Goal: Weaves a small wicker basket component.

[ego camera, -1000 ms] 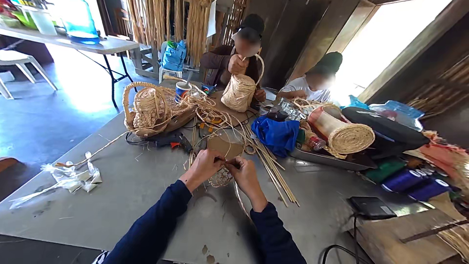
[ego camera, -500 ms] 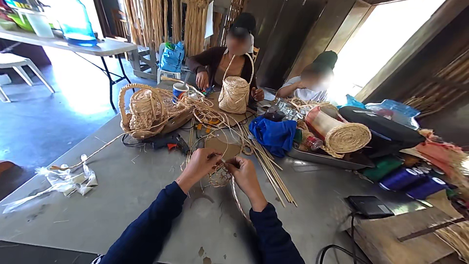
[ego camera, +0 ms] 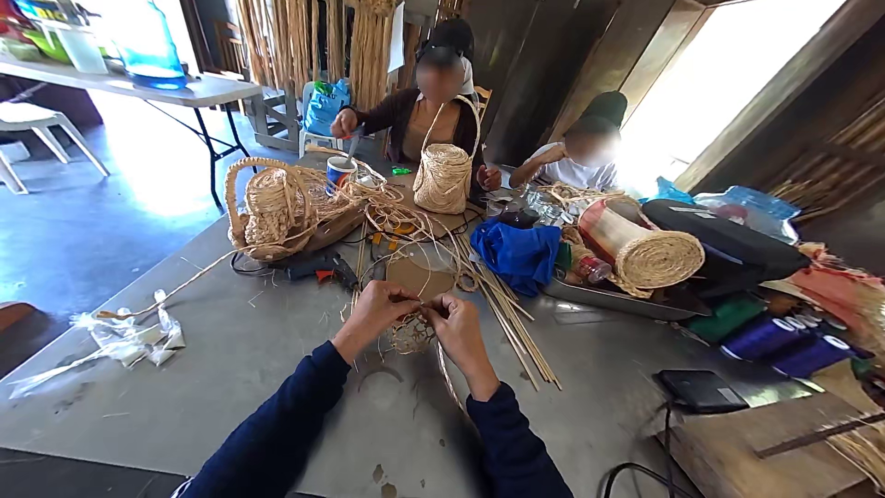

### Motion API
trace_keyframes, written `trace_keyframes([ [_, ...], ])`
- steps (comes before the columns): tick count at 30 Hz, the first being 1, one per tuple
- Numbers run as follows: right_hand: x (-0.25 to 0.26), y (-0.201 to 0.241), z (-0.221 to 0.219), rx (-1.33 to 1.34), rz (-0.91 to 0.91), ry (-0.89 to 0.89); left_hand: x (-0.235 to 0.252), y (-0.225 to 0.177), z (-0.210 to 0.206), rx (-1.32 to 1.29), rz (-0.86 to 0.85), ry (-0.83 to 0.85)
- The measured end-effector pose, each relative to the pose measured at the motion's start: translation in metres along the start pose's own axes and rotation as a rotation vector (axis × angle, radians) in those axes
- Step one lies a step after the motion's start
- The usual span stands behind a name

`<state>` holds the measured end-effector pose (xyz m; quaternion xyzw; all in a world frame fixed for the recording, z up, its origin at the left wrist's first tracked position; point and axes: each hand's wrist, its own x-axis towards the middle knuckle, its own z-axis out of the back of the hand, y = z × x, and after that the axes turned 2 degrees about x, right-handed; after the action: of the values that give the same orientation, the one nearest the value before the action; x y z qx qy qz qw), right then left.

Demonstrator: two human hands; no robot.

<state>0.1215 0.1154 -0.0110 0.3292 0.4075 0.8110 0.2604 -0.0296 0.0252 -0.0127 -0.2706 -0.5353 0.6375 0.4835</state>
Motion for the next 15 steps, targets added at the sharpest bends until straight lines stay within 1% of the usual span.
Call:
trace_keyframes([
  [4, 0.000, 0.001, 0.002, -0.003, -0.004, 0.012, -0.001, -0.004, 0.000, -0.244, 0.092, -0.016],
  [6, 0.000, 0.001, 0.003, 0.002, -0.006, 0.011, -0.001, -0.007, 0.000, -0.321, 0.125, -0.015],
  [12, 0.000, 0.001, 0.005, 0.035, -0.008, -0.006, -0.002, -0.011, 0.001, -0.366, 0.127, -0.008],
  [15, 0.000, 0.002, 0.005, 0.040, -0.015, -0.010, -0.002, -0.005, 0.002, -0.280, 0.042, 0.006],
])
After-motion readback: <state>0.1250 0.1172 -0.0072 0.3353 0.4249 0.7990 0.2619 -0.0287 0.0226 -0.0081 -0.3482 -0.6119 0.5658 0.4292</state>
